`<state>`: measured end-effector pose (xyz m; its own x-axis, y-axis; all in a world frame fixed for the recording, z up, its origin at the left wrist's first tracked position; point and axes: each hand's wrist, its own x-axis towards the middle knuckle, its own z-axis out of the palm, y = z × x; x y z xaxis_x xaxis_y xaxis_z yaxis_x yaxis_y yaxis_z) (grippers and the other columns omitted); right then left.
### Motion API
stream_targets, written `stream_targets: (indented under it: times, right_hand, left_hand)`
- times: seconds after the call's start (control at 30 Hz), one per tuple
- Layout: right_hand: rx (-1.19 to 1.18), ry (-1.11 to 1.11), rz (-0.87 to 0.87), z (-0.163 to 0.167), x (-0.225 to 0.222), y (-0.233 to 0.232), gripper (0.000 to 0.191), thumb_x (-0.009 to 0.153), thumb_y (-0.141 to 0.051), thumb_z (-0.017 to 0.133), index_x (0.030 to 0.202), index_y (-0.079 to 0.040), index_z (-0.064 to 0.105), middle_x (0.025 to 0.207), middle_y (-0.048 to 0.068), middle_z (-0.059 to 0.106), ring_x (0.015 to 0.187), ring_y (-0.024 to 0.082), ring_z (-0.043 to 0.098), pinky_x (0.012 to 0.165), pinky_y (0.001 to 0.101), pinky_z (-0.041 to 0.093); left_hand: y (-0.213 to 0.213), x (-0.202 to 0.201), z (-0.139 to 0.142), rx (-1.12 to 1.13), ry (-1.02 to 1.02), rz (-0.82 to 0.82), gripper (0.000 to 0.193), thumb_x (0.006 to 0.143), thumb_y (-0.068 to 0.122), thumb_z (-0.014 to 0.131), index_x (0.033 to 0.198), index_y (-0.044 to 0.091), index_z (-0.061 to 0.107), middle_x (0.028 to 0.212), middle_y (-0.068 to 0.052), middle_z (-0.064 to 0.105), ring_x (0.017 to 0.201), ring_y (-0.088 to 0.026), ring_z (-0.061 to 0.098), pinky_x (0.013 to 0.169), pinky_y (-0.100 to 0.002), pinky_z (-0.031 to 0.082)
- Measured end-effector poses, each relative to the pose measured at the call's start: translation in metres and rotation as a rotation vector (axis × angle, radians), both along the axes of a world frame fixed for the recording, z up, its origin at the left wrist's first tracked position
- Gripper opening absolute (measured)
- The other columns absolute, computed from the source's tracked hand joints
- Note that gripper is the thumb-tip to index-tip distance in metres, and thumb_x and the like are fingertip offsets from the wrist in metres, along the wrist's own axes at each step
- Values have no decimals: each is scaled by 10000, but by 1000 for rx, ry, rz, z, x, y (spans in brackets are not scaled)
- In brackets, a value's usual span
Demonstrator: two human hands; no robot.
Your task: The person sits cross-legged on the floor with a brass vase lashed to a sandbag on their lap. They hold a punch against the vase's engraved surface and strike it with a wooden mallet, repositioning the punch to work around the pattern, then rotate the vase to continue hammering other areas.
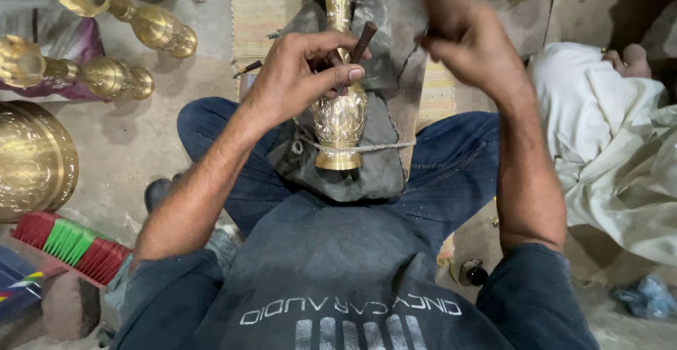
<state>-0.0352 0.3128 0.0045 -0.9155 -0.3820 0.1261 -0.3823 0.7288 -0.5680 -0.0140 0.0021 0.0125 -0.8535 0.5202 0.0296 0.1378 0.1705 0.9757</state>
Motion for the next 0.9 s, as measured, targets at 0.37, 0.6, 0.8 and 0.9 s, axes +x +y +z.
stream_targets:
  times: [0.37,0.6,0.8,0.9]
  right_hand:
    - [-15,-113,26,-7,-37,-5,268,984,-188,834,1060,-5,653,894,126,721,833,240,721,731,416,562]
    - [-95,-234,11,3,-33,-9,302,1017,-142,819,923,46,602,809,180,650,764,289,642,674,435,493]
    - [-112,-166,99,12,-39,-12,277,971,-158,828,886,11,625,729,141,660,662,255,656,586,374,461]
    - [159,98,202,16,-40,-13,277,850,-162,864,974,-13,667,703,132,670,650,285,666,561,395,488]
  left_hand:
    - [3,9,-6,35,-86,125,294,974,191,755,1247,86,721,815,22,742,735,-25,707,610,-201,627]
    - [2,14,-6,101,-134,143,294,989,175,755,1265,79,726,821,25,717,736,-21,666,637,-198,593]
    - [2,18,-7,157,-155,173,292,998,171,750,1272,77,717,828,58,673,768,-5,641,647,-193,577]
    - [3,18,-8,150,-132,184,279,1003,166,755,1267,77,730,824,55,672,752,-15,633,639,-202,573]
